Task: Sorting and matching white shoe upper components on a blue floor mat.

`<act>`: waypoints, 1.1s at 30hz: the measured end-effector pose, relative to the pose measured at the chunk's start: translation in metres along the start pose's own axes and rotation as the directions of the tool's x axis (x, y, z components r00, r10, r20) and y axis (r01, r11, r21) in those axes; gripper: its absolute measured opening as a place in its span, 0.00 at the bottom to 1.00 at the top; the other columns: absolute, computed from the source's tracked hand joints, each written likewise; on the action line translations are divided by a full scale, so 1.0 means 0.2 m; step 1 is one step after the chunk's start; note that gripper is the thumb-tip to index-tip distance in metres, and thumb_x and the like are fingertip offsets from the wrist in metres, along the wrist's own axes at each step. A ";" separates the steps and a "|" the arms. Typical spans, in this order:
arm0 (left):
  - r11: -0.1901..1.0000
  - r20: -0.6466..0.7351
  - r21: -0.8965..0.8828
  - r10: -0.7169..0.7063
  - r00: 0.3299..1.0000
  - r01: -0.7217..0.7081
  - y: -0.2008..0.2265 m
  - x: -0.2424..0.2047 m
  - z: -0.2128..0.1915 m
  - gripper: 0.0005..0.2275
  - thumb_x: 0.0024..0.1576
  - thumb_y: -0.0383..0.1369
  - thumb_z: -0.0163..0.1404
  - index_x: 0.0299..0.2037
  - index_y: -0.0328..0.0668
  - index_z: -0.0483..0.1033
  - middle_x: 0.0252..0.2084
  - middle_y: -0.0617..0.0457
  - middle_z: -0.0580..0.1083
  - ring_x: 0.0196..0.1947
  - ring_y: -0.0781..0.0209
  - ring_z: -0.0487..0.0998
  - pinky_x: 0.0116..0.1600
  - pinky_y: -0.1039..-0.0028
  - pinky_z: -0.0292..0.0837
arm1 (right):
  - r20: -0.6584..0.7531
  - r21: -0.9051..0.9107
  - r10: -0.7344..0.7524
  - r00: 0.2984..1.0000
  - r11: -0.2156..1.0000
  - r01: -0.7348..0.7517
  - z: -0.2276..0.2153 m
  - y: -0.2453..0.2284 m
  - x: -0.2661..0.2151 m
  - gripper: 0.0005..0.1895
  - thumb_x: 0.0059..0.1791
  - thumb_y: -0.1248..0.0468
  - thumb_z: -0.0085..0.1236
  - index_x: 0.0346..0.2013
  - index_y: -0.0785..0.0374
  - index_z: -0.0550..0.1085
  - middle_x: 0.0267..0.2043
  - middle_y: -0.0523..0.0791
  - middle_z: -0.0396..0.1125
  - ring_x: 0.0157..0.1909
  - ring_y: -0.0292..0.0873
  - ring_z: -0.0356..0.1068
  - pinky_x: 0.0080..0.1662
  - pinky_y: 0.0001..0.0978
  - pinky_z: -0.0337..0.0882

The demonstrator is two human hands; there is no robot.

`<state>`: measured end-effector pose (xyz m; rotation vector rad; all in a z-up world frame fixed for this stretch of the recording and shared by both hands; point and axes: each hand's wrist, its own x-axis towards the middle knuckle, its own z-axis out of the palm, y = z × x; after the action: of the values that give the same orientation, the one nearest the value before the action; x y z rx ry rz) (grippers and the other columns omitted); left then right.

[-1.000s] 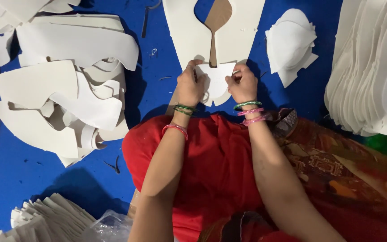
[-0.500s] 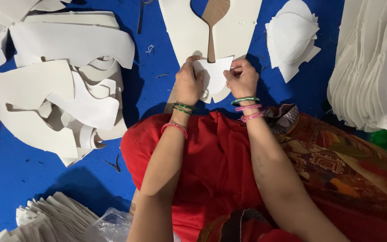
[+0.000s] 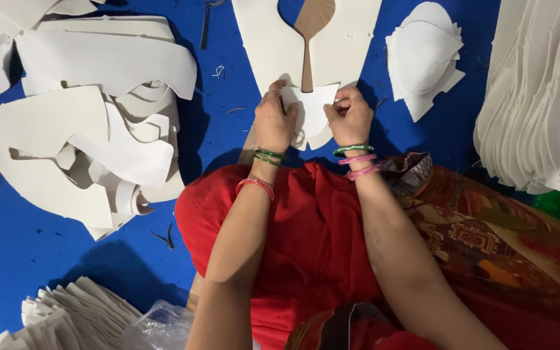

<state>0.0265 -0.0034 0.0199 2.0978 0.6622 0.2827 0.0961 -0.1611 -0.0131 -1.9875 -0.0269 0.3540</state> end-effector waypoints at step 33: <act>0.969 0.066 0.016 -0.248 0.966 0.248 0.04 0.05 -0.05 0.20 0.47 0.33 0.66 0.51 0.47 0.78 0.30 0.51 0.81 0.30 0.56 0.84 0.38 0.66 0.78 | -0.013 -0.005 -0.041 0.999 0.999 0.040 0.00 0.02 0.01 0.12 0.46 0.72 0.66 0.40 0.67 0.71 0.28 0.45 0.74 0.24 0.37 0.74 0.27 0.28 0.73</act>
<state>0.0323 0.0053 0.0313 1.9968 0.8766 0.0688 0.0968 -0.1620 -0.0164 -1.9909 -0.0596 0.3150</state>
